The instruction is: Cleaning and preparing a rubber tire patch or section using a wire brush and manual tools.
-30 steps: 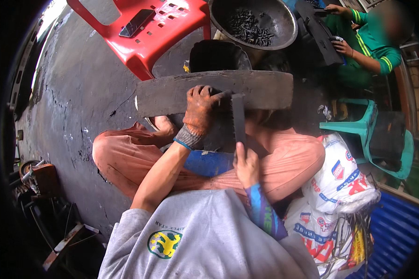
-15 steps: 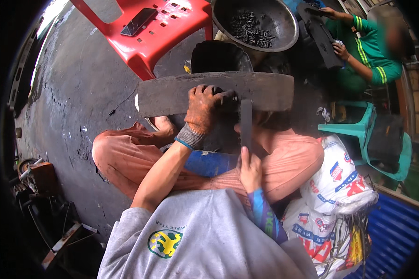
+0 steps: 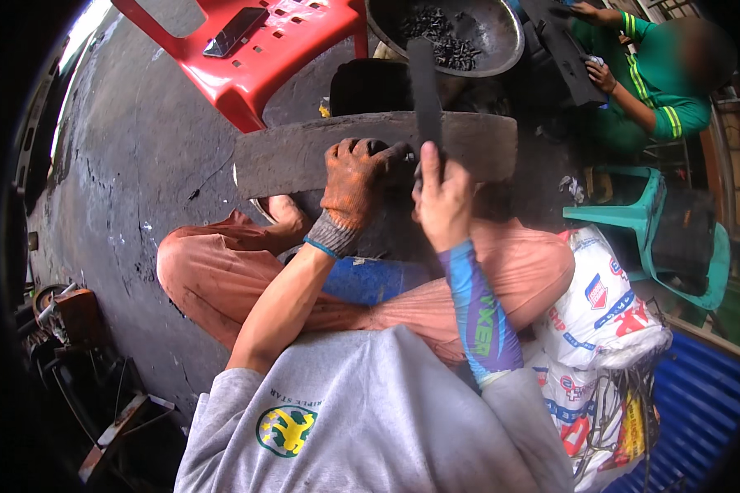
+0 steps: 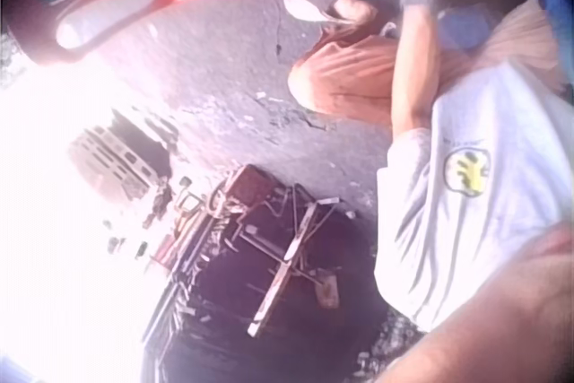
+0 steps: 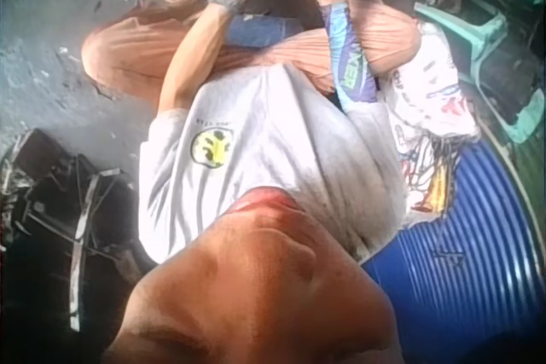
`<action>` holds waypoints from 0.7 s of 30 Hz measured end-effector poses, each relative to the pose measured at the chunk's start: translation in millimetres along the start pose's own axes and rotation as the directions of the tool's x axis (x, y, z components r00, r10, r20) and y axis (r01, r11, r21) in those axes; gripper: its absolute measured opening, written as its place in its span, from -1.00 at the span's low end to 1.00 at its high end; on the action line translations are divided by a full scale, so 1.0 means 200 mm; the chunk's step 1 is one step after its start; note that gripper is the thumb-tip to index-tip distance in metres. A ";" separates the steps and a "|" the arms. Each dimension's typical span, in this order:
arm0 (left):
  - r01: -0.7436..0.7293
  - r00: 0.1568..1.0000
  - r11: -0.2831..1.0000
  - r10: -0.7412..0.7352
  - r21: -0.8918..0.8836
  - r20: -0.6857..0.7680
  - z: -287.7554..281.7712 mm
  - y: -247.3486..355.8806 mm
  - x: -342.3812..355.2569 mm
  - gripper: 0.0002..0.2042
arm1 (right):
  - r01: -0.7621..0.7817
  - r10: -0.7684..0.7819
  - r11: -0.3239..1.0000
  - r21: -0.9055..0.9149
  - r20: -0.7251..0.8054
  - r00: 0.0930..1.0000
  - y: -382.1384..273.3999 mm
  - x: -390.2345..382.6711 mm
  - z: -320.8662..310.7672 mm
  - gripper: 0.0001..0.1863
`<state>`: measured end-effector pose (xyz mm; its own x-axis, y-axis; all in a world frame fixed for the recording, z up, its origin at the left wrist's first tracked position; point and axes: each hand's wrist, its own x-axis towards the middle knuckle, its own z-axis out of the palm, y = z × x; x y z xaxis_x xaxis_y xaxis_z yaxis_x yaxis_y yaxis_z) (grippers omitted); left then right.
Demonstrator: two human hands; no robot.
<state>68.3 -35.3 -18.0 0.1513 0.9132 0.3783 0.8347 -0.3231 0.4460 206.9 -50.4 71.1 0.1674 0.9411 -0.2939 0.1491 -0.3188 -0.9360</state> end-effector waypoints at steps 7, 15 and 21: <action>-0.050 0.998 0.999 0.050 -0.003 0.024 0.00 0.02 0.04 -0.69 | -0.173 0.174 0.982 -0.083 0.011 0.985 0.68 -0.43 -0.20 -0.54; -0.128 0.986 0.987 0.137 0.093 -0.098 0.03 0.00 0.03 -0.65 | 0.014 -0.018 0.996 -0.086 -0.051 0.999 0.42 -0.11 -0.01 -0.44; -0.110 0.991 0.993 0.113 0.040 -0.066 -0.03 -0.02 0.03 -0.67 | -0.264 0.264 0.964 0.022 0.016 0.964 0.48 -0.41 -0.25 -0.49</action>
<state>63.9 -29.8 -12.9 0.2091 0.8524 0.4793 0.8333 -0.4118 0.3689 256.6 -164.3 16.2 0.1849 0.8255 -0.5333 0.0785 -0.5533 -0.8292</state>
